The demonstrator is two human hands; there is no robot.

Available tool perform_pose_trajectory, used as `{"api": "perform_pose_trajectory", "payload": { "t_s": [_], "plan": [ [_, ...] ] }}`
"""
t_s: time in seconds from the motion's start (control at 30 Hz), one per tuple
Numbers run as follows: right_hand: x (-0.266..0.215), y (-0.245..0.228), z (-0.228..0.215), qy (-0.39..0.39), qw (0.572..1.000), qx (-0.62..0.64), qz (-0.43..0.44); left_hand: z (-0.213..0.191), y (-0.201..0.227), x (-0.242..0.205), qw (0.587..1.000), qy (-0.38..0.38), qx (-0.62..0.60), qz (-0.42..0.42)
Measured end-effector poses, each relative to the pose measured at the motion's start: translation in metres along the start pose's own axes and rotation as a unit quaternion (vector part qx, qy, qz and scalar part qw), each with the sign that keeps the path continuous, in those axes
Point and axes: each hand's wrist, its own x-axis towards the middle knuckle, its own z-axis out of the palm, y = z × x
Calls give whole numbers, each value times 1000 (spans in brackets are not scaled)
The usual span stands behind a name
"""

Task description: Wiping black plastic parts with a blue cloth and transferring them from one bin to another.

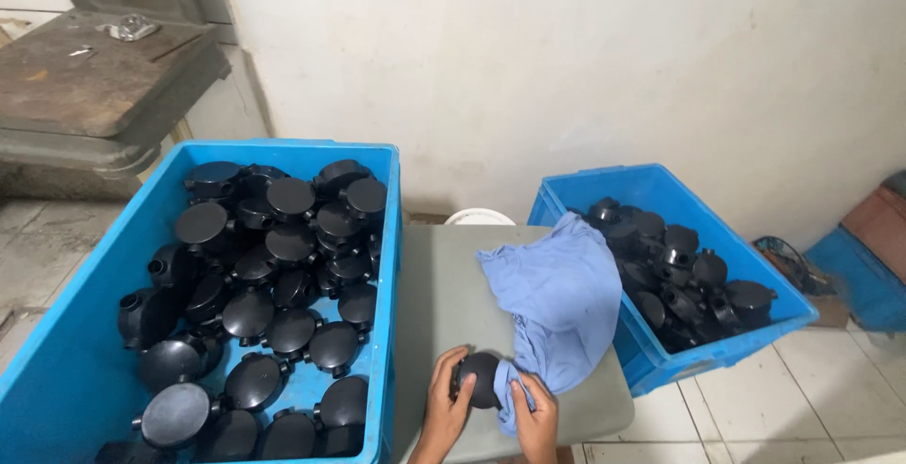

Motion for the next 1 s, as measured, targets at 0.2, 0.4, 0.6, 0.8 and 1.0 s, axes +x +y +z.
{"api": "perform_pose_trajectory", "payload": {
  "t_s": [0.2,0.4,0.6,0.8,1.0],
  "plan": [
    [6,10,-3,-12,991,102,82,-4,14,-6,993,-113,4,15],
    [19,-67,-1,81,796,457,387,0,15,-3,993,-98,49,50],
    [18,-98,4,9,744,482,463,1,22,-6,997,-47,28,55],
    [8,18,21,12,843,231,485,10,-17,-7,996,43,53,54],
    [10,17,-6,-80,930,144,328,12,-27,1,995,91,34,7]
  ]
}}
